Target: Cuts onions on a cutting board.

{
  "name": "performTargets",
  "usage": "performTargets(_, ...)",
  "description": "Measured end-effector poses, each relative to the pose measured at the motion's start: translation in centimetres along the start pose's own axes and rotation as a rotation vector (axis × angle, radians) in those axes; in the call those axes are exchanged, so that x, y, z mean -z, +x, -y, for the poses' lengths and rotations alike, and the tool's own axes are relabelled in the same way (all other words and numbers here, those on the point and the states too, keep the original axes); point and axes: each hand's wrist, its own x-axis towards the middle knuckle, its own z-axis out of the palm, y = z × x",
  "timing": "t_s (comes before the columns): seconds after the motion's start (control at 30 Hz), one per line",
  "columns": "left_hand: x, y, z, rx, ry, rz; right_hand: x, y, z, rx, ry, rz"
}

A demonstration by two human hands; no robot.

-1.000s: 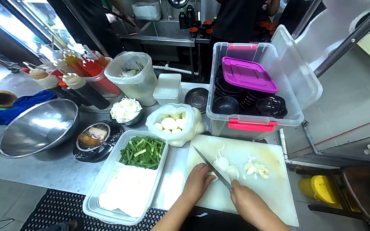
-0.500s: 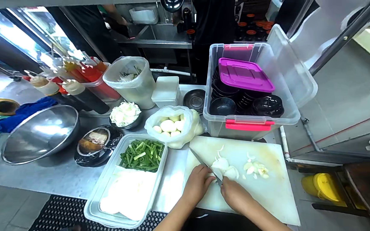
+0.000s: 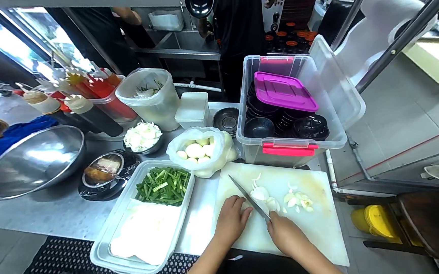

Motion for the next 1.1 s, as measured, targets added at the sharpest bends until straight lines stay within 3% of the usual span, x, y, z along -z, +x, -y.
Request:
performTargets(0.13,3.0,-0.3,-0.7,0.143,-0.023,0.215,-0.4,-1.6,0.0,-0.005,-0.036,-0.008)
performTargets(0.23,4.0,0.1,-0.4,0.104,-0.054,0.385,-0.5,-2.4,0.2,-0.021,-0.071,0.010)
performTargets(0.47,3.6,0.6,0.4,0.024,-0.072,0.390,-1.8,0.1,1.4,-0.030,-0.095,-0.025)
performTargets(0.63,4.1,1.3,0.4,0.015,-0.067,0.452,-0.6,-1.8,1.5,-0.040,-0.125,-0.036)
performTargets(0.77,4.2,1.7,0.4,0.021,-0.065,0.488,-2.2,-0.9,1.6,-0.036,-0.122,-0.042)
performTargets(1.1,4.2,1.8,0.9,0.011,-0.091,0.488,-1.6,-1.7,2.3,-0.043,-0.149,-0.056)
